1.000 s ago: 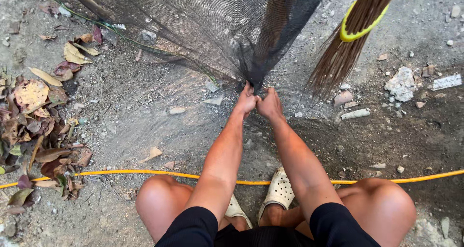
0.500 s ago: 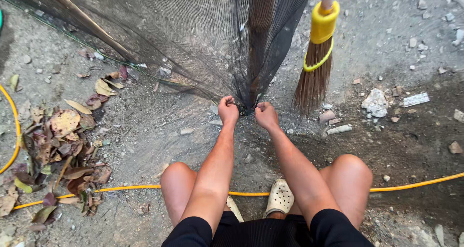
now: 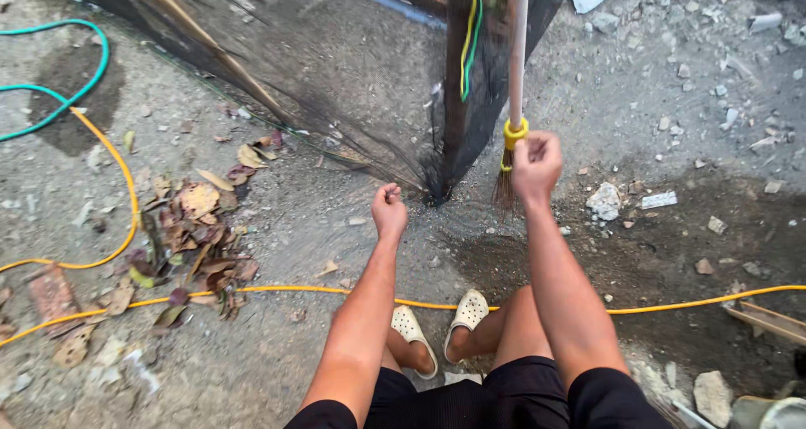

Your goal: The person unties and removes a mesh net from wooden stakes by hand, then sweeps dry leaves and dirt across the ground using a broom.

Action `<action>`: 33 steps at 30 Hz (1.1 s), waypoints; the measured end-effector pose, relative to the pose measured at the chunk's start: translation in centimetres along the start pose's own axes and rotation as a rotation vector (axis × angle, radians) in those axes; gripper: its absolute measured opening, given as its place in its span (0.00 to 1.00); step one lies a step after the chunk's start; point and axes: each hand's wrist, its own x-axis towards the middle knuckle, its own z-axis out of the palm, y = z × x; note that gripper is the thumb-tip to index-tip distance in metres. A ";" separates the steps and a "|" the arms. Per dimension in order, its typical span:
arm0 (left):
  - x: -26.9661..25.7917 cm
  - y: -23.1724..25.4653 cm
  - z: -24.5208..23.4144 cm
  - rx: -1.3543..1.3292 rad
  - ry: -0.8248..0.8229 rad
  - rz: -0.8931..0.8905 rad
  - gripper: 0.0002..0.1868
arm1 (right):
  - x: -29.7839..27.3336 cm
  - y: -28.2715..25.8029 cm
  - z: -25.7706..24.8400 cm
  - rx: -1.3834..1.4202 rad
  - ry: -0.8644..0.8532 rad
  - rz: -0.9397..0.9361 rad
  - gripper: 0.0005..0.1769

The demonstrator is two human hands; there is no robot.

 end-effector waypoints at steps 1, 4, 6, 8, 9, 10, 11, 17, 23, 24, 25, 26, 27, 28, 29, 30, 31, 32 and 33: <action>-0.9 2.0 -1.3 0.001 0.009 0.000 0.13 | 2.0 -3.8 -0.2 0.021 -0.010 -0.058 0.12; -3.8 8.0 -4.4 0.036 -0.022 -0.044 0.12 | 7.2 -14.5 -0.5 -0.052 -0.127 -0.049 0.28; -5.1 11.7 -5.9 0.021 -0.035 -0.057 0.13 | 9.9 -20.2 0.3 -0.032 -0.263 -0.088 0.40; -6.2 15.3 -6.8 -0.015 -0.041 -0.108 0.13 | 11.9 -23.7 0.8 -0.165 -0.358 -0.145 0.42; -6.9 16.9 -7.4 -0.050 -0.054 -0.166 0.13 | 12.6 -24.6 1.1 -0.306 -0.449 -0.196 0.44; -7.8 18.3 -8.3 -0.043 -0.046 -0.177 0.13 | 12.9 -24.8 1.3 -0.304 -0.462 -0.188 0.44; -8.4 19.6 -9.1 -0.037 -0.062 -0.155 0.12 | 13.2 -24.7 1.4 -0.422 -0.490 -0.112 0.29; -10.2 24.2 -13.5 -0.047 -0.067 -0.145 0.11 | 10.9 -23.0 -3.3 -0.571 -0.399 -0.090 0.13; -11.5 25.2 -16.8 -0.132 -0.060 -0.095 0.10 | 6.6 -22.7 -11.5 -0.520 -0.372 0.041 0.20; -12.8 25.1 -17.5 -0.130 -0.042 -0.123 0.09 | 5.2 -22.3 -13.1 -0.462 -0.425 0.274 0.21; -13.2 25.3 -17.7 -0.131 -0.034 -0.123 0.09 | 4.4 -21.9 -13.7 -0.461 -0.432 0.270 0.21; -13.4 26.0 -17.9 -0.102 -0.074 -0.110 0.09 | 3.8 -21.4 -14.1 -0.255 -0.506 0.434 0.19; -14.2 26.8 -18.1 -0.073 -0.114 -0.097 0.08 | 2.9 -21.0 -14.6 -0.046 -0.574 0.595 0.18; -14.8 27.7 -17.8 -0.032 -0.154 -0.051 0.09 | 2.2 -20.8 -14.8 -0.037 -0.581 0.579 0.18; -15.9 29.5 -17.3 0.010 -0.193 -0.006 0.09 | 1.1 -20.8 -15.3 0.023 -0.605 0.606 0.16; -16.9 32.0 -16.9 0.052 -0.225 0.104 0.10 | -0.3 -20.8 -15.4 0.086 -0.635 0.638 0.14; -18.1 34.9 -16.4 0.097 -0.257 0.212 0.10 | -1.1 -20.9 -15.3 0.033 -0.641 0.617 0.15; -19.4 38.3 -15.9 0.025 -0.354 0.172 0.15 | -1.5 -21.0 -14.8 -0.016 -0.646 0.589 0.15; -20.7 41.9 -15.8 -0.046 -0.452 0.131 0.20 | -2.9 -21.2 -14.4 0.001 -0.659 0.574 0.15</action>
